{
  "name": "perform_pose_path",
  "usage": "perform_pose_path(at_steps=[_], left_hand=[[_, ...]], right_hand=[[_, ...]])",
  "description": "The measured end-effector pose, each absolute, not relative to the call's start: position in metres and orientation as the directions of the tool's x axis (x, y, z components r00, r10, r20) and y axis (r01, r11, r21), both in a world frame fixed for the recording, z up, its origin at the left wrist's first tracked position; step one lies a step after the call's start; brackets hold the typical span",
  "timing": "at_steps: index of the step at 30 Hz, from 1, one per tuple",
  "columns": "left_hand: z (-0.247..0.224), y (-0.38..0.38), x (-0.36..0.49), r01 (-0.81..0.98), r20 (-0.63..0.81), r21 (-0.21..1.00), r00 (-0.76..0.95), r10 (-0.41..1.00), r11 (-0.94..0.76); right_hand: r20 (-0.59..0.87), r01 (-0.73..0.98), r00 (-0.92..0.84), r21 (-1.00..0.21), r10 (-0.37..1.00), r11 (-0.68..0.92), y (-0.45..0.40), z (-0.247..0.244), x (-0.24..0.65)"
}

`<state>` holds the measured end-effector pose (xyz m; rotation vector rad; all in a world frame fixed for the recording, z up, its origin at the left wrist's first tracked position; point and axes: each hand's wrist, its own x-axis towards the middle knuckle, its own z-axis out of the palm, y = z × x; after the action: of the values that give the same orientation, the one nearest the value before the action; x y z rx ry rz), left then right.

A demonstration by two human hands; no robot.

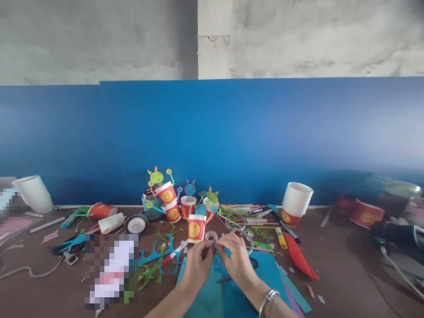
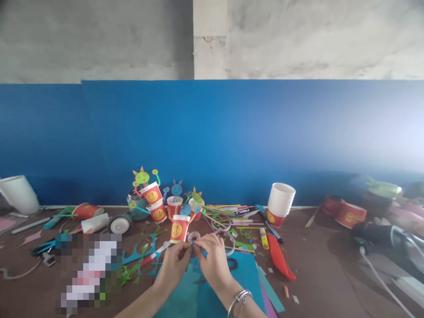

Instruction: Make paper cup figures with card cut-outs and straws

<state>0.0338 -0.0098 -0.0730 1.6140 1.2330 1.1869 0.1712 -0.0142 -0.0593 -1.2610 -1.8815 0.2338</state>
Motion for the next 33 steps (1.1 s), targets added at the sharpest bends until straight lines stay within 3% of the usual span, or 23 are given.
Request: perform_pose_path(at_steps=[10, 19, 33], left_hand=[[-0.0708, -0.0125, 0.0346, 0.22, 0.196, 0.952, 0.099, 0.976, -0.213], [-0.0704, -0.0114, 0.0349, 0.25, 0.181, 0.947, 0.092, 0.979, -0.199], [-0.0707, -0.0127, 0.0342, 0.271, 0.199, 0.938, 0.096, 0.975, -0.218]], right_hand=[[0.518, 0.629, -0.152, -0.606, 0.842, 0.486, -0.0136, -0.0586, 0.1726], [0.538, 0.671, -0.202, -0.532, 0.818, 0.516, -0.0194, -0.0537, 0.1711], [0.549, 0.676, -0.202, -0.521, 0.811, 0.521, -0.0187, -0.054, 0.1708]])
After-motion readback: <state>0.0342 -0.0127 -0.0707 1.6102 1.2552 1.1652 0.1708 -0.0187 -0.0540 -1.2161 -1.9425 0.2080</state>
